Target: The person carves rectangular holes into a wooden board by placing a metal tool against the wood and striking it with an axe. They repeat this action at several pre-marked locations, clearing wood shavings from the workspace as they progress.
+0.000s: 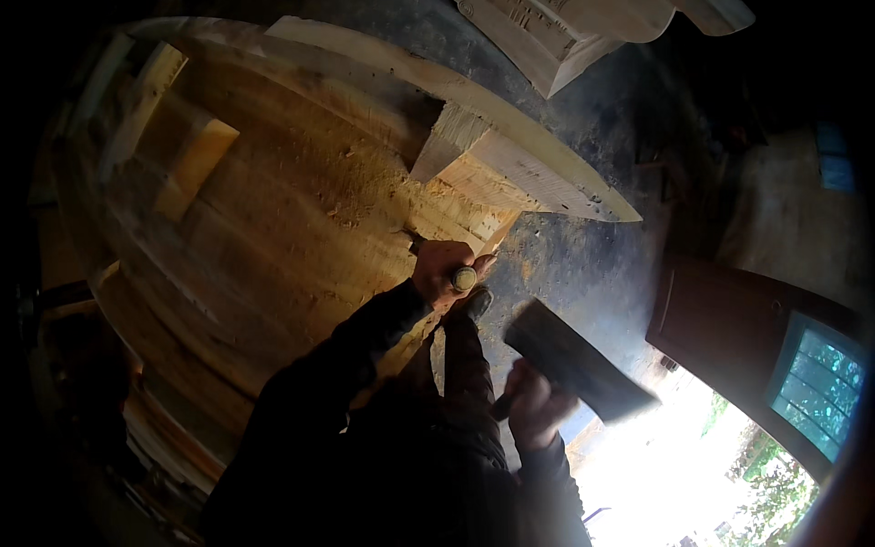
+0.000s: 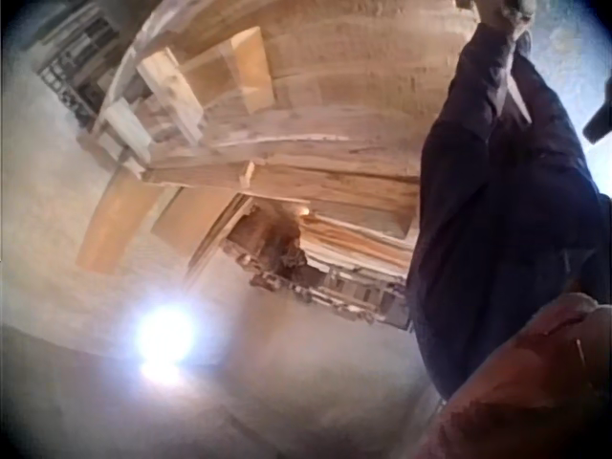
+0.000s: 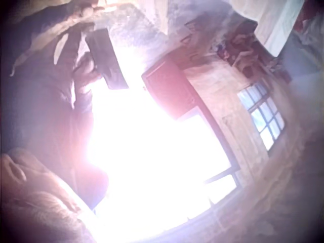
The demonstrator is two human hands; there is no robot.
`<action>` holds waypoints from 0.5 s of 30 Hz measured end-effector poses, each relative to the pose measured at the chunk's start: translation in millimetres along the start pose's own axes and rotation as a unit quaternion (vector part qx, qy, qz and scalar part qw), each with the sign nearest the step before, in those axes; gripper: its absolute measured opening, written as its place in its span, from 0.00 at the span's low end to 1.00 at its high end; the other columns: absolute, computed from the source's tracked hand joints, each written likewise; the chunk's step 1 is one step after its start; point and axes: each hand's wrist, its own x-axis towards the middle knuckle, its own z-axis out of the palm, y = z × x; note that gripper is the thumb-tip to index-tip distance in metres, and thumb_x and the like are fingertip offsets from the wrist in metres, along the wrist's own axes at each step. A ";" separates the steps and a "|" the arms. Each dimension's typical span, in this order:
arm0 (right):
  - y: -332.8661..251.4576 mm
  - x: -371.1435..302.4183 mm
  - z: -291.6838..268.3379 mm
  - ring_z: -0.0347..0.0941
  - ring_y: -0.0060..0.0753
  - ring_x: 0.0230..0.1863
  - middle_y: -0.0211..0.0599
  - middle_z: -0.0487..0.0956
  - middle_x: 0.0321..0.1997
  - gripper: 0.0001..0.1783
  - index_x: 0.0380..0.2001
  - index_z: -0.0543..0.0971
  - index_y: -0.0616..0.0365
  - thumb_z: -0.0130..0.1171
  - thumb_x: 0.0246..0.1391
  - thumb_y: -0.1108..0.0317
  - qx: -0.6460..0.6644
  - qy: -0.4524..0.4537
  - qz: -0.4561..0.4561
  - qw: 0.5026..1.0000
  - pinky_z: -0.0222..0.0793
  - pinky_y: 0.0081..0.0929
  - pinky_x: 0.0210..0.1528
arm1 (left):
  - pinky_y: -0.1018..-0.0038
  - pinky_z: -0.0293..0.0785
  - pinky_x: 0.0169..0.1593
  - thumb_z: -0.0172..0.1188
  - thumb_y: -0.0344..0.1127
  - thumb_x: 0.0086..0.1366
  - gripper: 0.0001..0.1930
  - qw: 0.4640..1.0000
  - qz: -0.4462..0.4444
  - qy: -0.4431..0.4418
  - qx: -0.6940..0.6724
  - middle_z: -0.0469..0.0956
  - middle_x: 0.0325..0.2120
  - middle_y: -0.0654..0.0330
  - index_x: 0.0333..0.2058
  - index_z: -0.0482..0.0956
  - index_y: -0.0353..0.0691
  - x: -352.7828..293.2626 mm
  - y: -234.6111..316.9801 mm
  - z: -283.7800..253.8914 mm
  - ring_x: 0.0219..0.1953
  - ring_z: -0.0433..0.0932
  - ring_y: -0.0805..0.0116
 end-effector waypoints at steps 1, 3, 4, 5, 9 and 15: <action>-5.3 -3.9 -3.3 0.66 0.28 0.14 0.38 0.71 0.16 0.24 0.24 0.73 0.63 0.43 0.65 0.55 0.052 -0.003 -0.048 0.997 0.64 0.27 0.17 | 0.63 0.66 0.20 0.74 0.34 0.58 0.20 1.000 -0.008 -0.004 -0.007 0.69 0.14 0.57 0.18 0.67 0.45 -1.3 -0.9 1.1 0.16 0.72 0.55; 2.7 -3.1 -2.3 0.66 0.30 0.14 0.36 0.69 0.15 0.28 0.24 0.71 0.61 0.41 0.68 0.48 0.085 -0.029 -0.094 0.992 0.64 0.27 0.18 | 0.63 0.66 0.20 0.74 0.34 0.58 0.20 1.000 -0.003 -0.007 0.000 0.69 0.14 0.57 0.18 0.67 0.46 -1.1 -1.0 1.3 0.16 0.72 0.54; 12.9 1.6 2.0 0.66 0.31 0.14 0.35 0.69 0.15 0.31 0.23 0.70 0.59 0.41 0.69 0.44 0.065 -0.054 -0.094 0.992 0.63 0.28 0.18 | 0.63 0.66 0.21 0.74 0.34 0.58 0.21 1.000 0.000 -0.008 0.003 0.68 0.14 0.58 0.18 0.67 0.46 -0.8 -1.0 1.0 0.16 0.72 0.54; 53.1 16.8 -0.1 0.66 0.30 0.14 0.35 0.70 0.15 0.27 0.22 0.71 0.59 0.45 0.69 0.49 -0.147 -0.113 -0.226 0.956 0.63 0.28 0.18 | 0.63 0.66 0.21 0.74 0.34 0.58 0.21 1.000 0.002 -0.015 -0.016 0.68 0.14 0.57 0.18 0.67 0.46 2.2 -0.3 5.2 0.16 0.72 0.54; 73.8 30.9 7.4 0.76 0.47 0.22 0.43 0.79 0.24 0.10 0.39 0.82 0.56 0.60 0.61 0.63 -0.274 -0.141 -0.155 0.939 0.72 0.33 0.26 | 0.63 0.67 0.21 0.74 0.32 0.57 0.20 0.999 0.001 -0.033 -0.031 0.67 0.14 0.57 0.19 0.66 0.45 -3.4 -12.0 -1.2 0.16 0.71 0.53; 5.2 9.3 -7.4 0.66 0.29 0.14 0.35 0.71 0.17 0.29 0.26 0.74 0.61 0.40 0.71 0.48 0.061 -0.022 0.016 0.998 0.64 0.27 0.17 | 0.65 0.67 0.22 0.74 0.35 0.59 0.19 0.999 -0.006 0.000 0.035 0.68 0.14 0.57 0.18 0.69 0.46 -4.9 -6.9 -3.0 0.16 0.72 0.59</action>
